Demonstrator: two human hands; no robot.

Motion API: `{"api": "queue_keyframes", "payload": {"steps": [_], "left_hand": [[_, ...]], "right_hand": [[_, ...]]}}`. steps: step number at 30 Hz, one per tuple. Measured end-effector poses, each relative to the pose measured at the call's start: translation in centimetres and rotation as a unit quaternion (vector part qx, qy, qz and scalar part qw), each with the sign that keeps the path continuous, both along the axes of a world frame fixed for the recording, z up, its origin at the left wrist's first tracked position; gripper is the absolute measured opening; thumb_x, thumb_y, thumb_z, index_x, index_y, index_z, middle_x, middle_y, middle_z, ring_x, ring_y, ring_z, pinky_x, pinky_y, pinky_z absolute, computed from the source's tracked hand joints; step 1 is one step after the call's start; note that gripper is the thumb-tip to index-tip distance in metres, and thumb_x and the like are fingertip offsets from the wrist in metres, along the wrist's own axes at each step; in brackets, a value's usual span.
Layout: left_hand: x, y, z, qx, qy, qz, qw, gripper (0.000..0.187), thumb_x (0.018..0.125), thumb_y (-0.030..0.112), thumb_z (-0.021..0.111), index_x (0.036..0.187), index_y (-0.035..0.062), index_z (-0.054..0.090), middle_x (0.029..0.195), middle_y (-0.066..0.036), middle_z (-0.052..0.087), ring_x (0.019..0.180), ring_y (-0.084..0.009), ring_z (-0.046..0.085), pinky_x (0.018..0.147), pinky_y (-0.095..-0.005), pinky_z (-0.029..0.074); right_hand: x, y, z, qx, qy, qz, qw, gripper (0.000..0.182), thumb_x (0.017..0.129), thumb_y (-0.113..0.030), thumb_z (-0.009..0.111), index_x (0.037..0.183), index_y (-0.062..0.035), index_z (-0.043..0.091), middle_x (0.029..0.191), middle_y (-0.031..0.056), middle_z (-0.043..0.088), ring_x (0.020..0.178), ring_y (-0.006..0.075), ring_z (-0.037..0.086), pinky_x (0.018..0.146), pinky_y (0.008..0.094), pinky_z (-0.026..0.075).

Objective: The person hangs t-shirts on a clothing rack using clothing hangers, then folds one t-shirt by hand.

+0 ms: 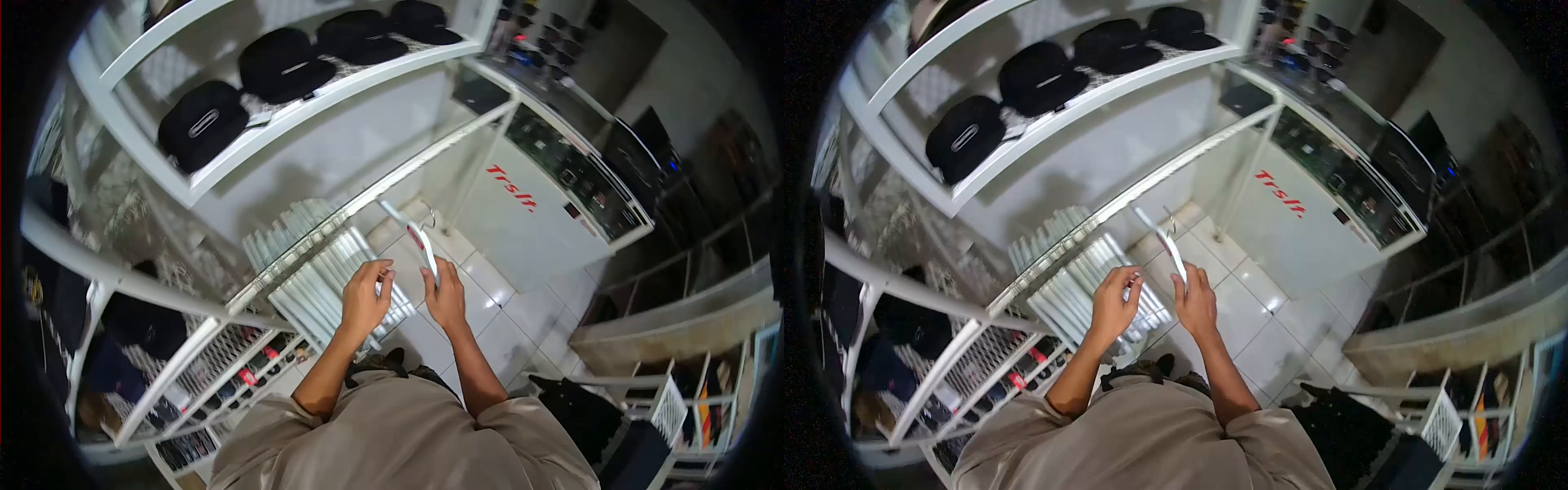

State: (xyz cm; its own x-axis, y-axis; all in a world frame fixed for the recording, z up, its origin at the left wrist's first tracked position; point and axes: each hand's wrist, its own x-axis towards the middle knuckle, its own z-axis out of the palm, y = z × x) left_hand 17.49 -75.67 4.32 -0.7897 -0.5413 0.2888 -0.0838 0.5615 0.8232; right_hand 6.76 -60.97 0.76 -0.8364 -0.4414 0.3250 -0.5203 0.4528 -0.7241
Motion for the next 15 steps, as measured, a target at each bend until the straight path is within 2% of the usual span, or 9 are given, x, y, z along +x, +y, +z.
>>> {"api": "queue_keyframes", "payload": {"steps": [2, 3, 4, 5, 7, 8, 10, 12, 15], "left_hand": [[-1.1, 1.0, 0.9, -0.036, 0.009, -0.035, 0.999, 0.021, 0.097, 0.011, 0.067, 0.116, 0.0033, 0.068, 0.096, -0.015, 0.069, 0.084, -0.0294, 0.071, 0.077, -0.0402, 0.056], [-1.7, 1.7, 1.3, -0.070, 0.014, -0.046, 0.996, 0.021, 0.096, 0.012, 0.068, 0.115, 0.0023, 0.068, 0.095, -0.015, 0.069, 0.083, -0.0288, 0.071, 0.076, -0.0392, 0.057], [-2.3, 2.6, 1.5, -0.068, 0.002, -0.064, 0.996, 0.026, 0.094, 0.012, 0.071, 0.118, 0.0047, 0.068, 0.103, -0.014, 0.068, 0.096, -0.0301, 0.069, 0.085, -0.0417, 0.055], [-3.1, 3.6, 1.9, -0.069, 0.007, -0.084, 0.994, 0.026, 0.094, 0.012, 0.071, 0.118, 0.0047, 0.068, 0.103, -0.014, 0.068, 0.096, -0.0301, 0.069, 0.085, -0.0417, 0.055], [-4.7, 5.8, 2.8, -0.206, 0.083, -0.112, 0.969, 0.035, 0.090, 0.015, 0.074, 0.123, 0.0064, 0.067, 0.113, -0.015, 0.066, 0.112, -0.0316, 0.063, 0.098, -0.0447, 0.050], [-5.2, 7.1, 3.4, -0.216, 0.064, -0.147, 0.963, 0.042, 0.087, 0.016, 0.077, 0.126, 0.0078, 0.065, 0.117, -0.015, 0.063, 0.121, -0.0327, 0.056, 0.107, -0.0467, 0.043], [-6.5, 9.2, 3.0, -0.259, 0.074, -0.224, 0.937, 0.040, 0.088, 0.017, 0.076, 0.125, 0.0073, 0.065, 0.115, -0.014, 0.064, 0.116, -0.0324, 0.058, 0.103, -0.0457, 0.044], [-7.7, 11.9, 2.8, -0.298, 0.087, -0.303, 0.901, 0.038, 0.088, 0.019, 0.076, 0.123, 0.0068, 0.065, 0.113, -0.012, 0.064, 0.112, -0.0322, 0.060, 0.100, -0.0446, 0.045], [-8.0, 18.0, 2.9, -0.243, 0.067, -0.426, 0.869, 0.036, 0.090, 0.021, 0.074, 0.122, 0.0075, 0.066, 0.105, -0.010, 0.066, 0.103, -0.0306, 0.061, 0.091, -0.0442, 0.046]], "right_hand": [[0.5, 3.8, 1.7, -0.021, 0.003, -0.025, 0.999, 0.027, 0.100, -0.024, 0.065, 0.119, -0.0040, 0.065, 0.098, 0.0181, 0.065, 0.078, 0.0400, 0.066, 0.070, 0.0466, 0.053], [0.9, 5.8, 2.7, -0.021, 0.008, -0.046, 0.999, 0.027, 0.100, -0.024, 0.065, 0.119, -0.0040, 0.065, 0.098, 0.0181, 0.065, 0.078, 0.0400, 0.066, 0.070, 0.0466, 0.053], [1.4, 8.0, 3.6, -0.007, -0.013, -0.044, 0.999, 0.026, 0.099, -0.023, 0.067, 0.117, -0.0030, 0.066, 0.096, 0.0181, 0.066, 0.077, 0.0392, 0.066, 0.069, 0.0453, 0.053], [1.8, 10.2, 4.3, 0.006, -0.035, -0.041, 0.999, 0.026, 0.098, -0.021, 0.069, 0.115, -0.0020, 0.067, 0.093, 0.0181, 0.066, 0.076, 0.0384, 0.066, 0.069, 0.0439, 0.053], [3.2, 14.1, 5.6, -0.004, -0.035, -0.077, 0.996, 0.025, 0.095, -0.020, 0.072, 0.113, -0.0016, 0.069, 0.092, 0.0182, 0.069, 0.077, 0.0366, 0.068, 0.069, 0.0416, 0.054], [4.0, 16.1, 6.4, -0.003, -0.062, -0.085, 0.994, 0.025, 0.095, -0.019, 0.074, 0.112, -0.0014, 0.070, 0.094, 0.0185, 0.070, 0.078, 0.0357, 0.069, 0.069, 0.0404, 0.054], [6.3, 19.5, 9.6, 0.004, -0.172, -0.122, 0.977, 0.027, 0.092, -0.018, 0.077, 0.112, -0.0022, 0.072, 0.096, 0.0185, 0.072, 0.078, 0.0344, 0.071, 0.070, 0.0383, 0.054], [8.0, 23.0, 9.9, -0.002, -0.154, -0.181, 0.971, 0.029, 0.091, -0.018, 0.077, 0.116, -0.0029, 0.071, 0.096, 0.0184, 0.072, 0.077, 0.0340, 0.071, 0.069, 0.0375, 0.054], [11.1, 28.1, 9.0, 0.002, -0.070, -0.278, 0.958, 0.040, 0.088, -0.016, 0.080, 0.126, -0.0070, 0.070, 0.096, 0.0176, 0.072, 0.079, 0.0329, 0.071, 0.070, 0.0370, 0.055]]}}
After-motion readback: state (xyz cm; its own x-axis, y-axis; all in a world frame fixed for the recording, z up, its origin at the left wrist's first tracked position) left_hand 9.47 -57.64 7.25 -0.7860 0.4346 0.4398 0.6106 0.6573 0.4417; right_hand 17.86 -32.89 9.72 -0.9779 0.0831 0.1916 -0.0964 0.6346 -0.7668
